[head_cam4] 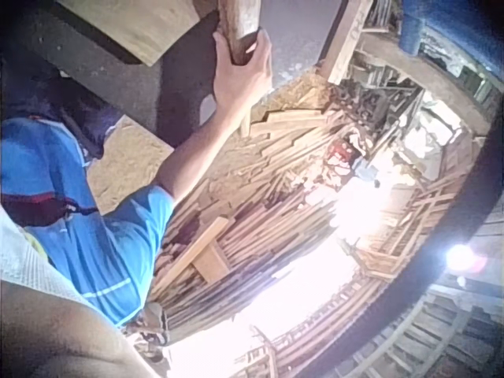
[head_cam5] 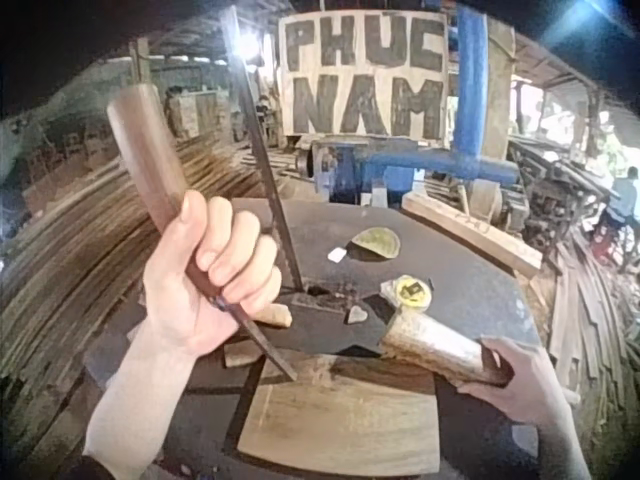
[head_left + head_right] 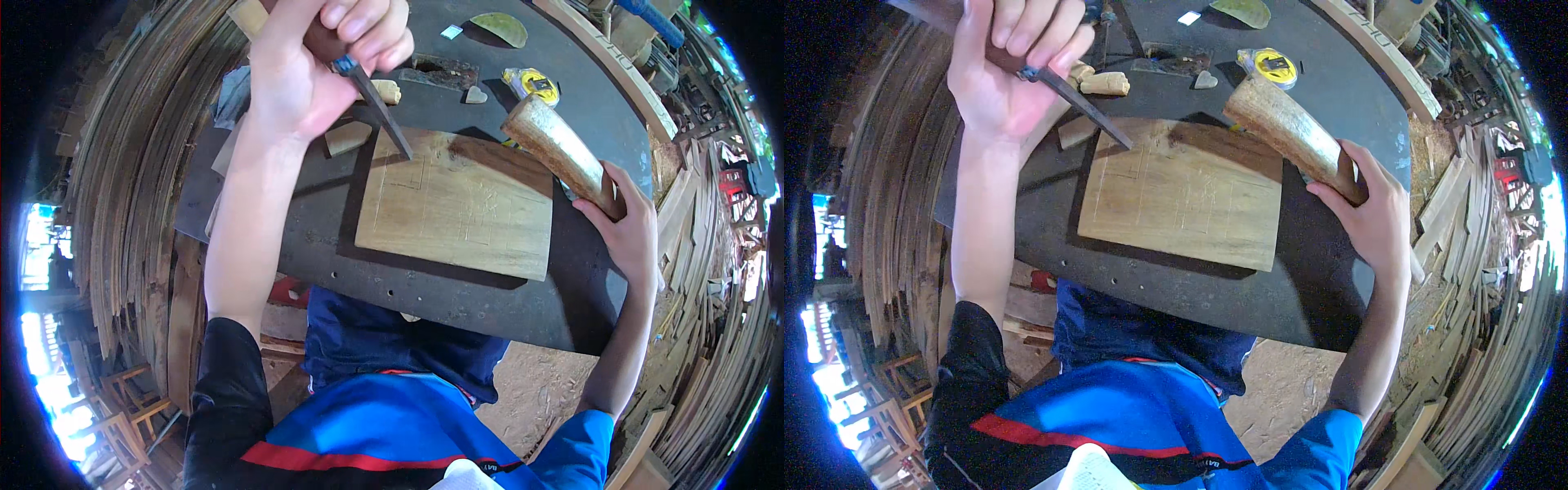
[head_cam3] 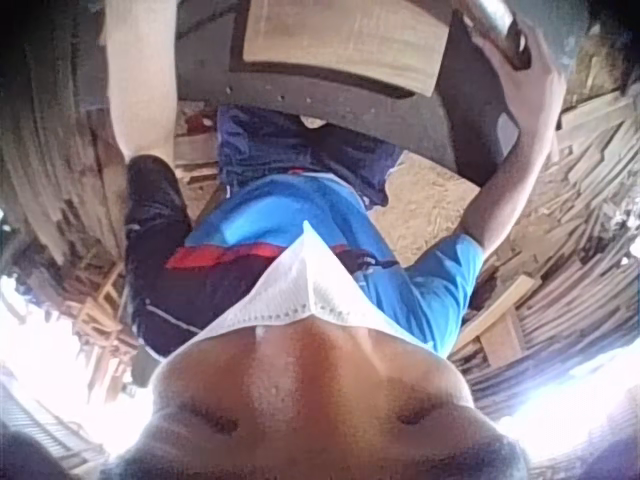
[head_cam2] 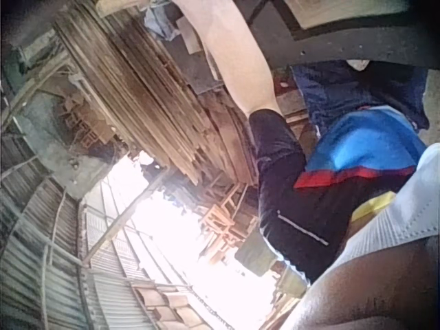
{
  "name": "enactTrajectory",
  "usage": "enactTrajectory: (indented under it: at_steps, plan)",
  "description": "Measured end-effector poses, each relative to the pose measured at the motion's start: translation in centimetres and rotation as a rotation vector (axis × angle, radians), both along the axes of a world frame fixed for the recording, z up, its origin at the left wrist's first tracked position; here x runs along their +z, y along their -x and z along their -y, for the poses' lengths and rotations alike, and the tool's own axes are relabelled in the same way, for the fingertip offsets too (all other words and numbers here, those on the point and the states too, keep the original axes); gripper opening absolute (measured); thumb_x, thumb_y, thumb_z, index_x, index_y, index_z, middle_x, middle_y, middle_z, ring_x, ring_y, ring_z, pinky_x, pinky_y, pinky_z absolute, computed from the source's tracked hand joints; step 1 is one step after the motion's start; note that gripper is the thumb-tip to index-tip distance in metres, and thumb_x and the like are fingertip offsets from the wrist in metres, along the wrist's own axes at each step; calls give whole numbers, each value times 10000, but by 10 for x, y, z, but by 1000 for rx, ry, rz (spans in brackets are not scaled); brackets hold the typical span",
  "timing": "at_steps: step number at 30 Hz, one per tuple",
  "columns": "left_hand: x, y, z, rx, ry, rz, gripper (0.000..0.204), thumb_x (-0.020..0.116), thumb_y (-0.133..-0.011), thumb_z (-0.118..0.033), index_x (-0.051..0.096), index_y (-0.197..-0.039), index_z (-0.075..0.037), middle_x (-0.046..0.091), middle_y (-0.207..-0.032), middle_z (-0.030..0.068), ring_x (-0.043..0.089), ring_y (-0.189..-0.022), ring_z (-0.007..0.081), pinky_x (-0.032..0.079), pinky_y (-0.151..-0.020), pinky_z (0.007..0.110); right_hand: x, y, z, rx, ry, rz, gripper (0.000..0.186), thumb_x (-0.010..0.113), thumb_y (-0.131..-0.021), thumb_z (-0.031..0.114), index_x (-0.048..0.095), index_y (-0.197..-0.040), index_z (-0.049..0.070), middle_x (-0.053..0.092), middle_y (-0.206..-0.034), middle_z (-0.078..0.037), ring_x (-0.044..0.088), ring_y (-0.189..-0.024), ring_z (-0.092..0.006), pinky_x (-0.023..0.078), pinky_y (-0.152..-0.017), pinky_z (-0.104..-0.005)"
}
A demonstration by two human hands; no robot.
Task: Using a chisel and mallet to carve wood.
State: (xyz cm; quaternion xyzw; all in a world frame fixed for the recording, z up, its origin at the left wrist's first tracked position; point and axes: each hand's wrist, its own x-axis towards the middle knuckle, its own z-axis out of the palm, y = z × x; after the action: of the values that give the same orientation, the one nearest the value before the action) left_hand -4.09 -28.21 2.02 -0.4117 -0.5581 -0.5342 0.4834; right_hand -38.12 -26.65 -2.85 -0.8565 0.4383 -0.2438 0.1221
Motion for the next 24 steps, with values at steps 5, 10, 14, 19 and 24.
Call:
enactTrajectory:
  at_steps: [5, 10, 14, 19, 24]
  plan:
    - [21, -14, -76, 637, -782, 399, 397, 475, -982, -430, 399, -750, -117, 325, -533, -43, 270, -423, 72, 235, -408, 230, -1, -3, -2, 6, -10, 18, 556, 833, -703, 279, 604, -1161, 64, 679, -953, -156, 676, -869, -336, 518, -748, -368]
    - [11, -21, -75, 878, -558, 537, 508, 597, -850, -611, 408, -773, -145, 347, -560, -71, 307, -457, 58, 254, -446, 208, -2, 1, -2, 12, -3, -4, 546, 830, -704, 282, 608, -1153, 65, 680, -966, -160, 673, -873, -342, 522, -750, -375]
    - [17, -16, -79, 897, -734, 370, 462, 464, -965, -540, 423, -773, -122, 333, -559, -45, 281, -448, 61, 217, -407, 219, 2, -2, -1, 7, -41, 2, 543, 831, -703, 264, 607, -1153, 59, 682, -962, -155, 677, -858, -335, 520, -743, -368]
    - [25, -25, -75, 673, -648, 538, 338, 429, -984, -342, 397, -712, -145, 300, -506, -70, 221, -400, 50, 178, -408, 227, 1, -1, 1, 7, -53, 18, 551, 840, -693, 225, 600, -1157, 49, 679, -948, -158, 680, -843, -321, 516, -744, -360]
    - [21, -26, -62, 586, -593, 599, 358, 410, -991, -358, 377, -690, -166, 286, -467, -90, 196, -360, 42, 171, -389, 230, 0, -1, 0, 8, -63, 14, 550, 839, -697, 219, 596, -1159, 45, 677, -950, -161, 681, -842, -308, 513, -751, -354]
